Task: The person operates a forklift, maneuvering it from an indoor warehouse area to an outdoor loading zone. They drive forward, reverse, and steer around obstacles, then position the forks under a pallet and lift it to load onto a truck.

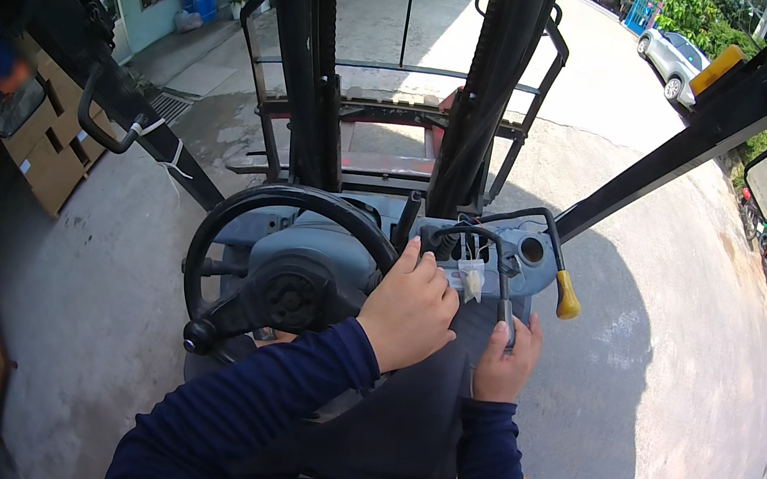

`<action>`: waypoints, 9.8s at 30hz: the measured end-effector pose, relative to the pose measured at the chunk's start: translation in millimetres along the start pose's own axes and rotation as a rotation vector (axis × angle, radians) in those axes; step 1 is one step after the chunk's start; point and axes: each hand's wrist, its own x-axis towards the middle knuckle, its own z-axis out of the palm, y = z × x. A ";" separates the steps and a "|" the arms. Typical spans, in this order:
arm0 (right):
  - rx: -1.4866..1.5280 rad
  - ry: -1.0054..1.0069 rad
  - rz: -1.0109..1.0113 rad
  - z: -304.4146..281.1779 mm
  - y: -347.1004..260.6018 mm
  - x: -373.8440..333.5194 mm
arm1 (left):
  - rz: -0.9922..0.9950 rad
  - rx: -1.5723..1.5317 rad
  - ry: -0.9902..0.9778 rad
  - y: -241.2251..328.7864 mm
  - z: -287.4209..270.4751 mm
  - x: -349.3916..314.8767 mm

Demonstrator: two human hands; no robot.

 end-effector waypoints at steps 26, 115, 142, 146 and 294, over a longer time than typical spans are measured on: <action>-0.445 -0.135 -0.249 -4.6 32.1 -19.2 | -0.224 -0.143 0.374 -101.7 8.3 -54.1; -0.558 -0.020 -0.268 37.2 -65.9 -11.9 | 0.037 -0.163 0.170 -101.5 -4.4 -71.2; -0.513 -0.125 -0.311 49.9 -29.8 9.5 | -0.072 -0.195 0.360 -127.5 13.1 -55.9; -0.519 -0.112 -0.235 44.9 -42.0 2.3 | -0.084 -0.178 0.372 -154.7 -4.4 -77.3; -0.498 -0.063 -0.294 84.4 -1.9 20.6 | 0.715 -1.647 0.751 -97.0 -78.3 -147.3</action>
